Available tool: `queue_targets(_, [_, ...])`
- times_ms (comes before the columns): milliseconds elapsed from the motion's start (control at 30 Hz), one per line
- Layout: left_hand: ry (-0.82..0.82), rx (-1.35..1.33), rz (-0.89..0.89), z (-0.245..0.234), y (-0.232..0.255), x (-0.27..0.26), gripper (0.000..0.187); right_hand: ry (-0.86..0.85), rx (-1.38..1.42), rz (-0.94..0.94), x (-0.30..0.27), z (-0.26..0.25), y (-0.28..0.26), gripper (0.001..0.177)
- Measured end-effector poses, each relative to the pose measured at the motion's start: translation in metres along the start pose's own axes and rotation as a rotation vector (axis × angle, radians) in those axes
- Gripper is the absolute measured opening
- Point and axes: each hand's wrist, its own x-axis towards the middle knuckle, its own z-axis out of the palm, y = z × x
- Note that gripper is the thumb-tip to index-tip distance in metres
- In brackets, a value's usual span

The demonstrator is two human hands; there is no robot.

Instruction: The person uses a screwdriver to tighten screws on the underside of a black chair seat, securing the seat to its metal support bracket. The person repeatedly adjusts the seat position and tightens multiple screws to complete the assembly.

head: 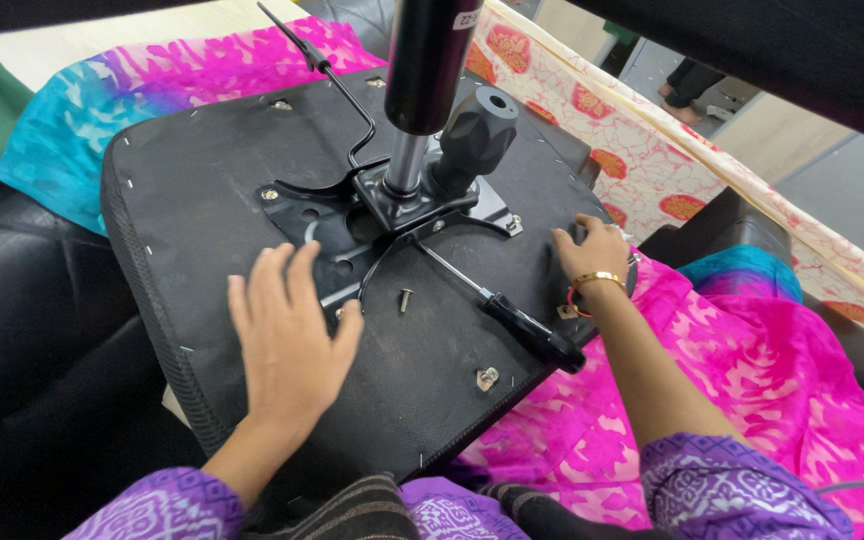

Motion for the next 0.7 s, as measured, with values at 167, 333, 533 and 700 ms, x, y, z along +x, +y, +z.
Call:
queue_targets(167, [0.066, 0.182, -0.424, -0.029, -0.057, -0.014, 0.079, 0.027, -0.087, -0.016, 0.010, -0.004, 0.022, 0.066])
queue_targets(333, [-0.161, -0.308, -1.006, -0.035, -0.091, -0.018, 0.102, 0.003, -0.168, 0.143, 0.003, -0.024, 0.005, 0.061])
queue_targets(533, [-0.194, -0.499, -1.256, -0.030, -0.084, -0.011, 0.103, -0.034, -0.415, 0.140, 0.017, -0.039, 0.025, 0.057])
queue_targets(700, [-0.171, -0.476, -1.258, -0.032, -0.081, -0.009, 0.102, -0.208, -0.161, 0.245, 0.033, -0.022, 0.054, 0.069])
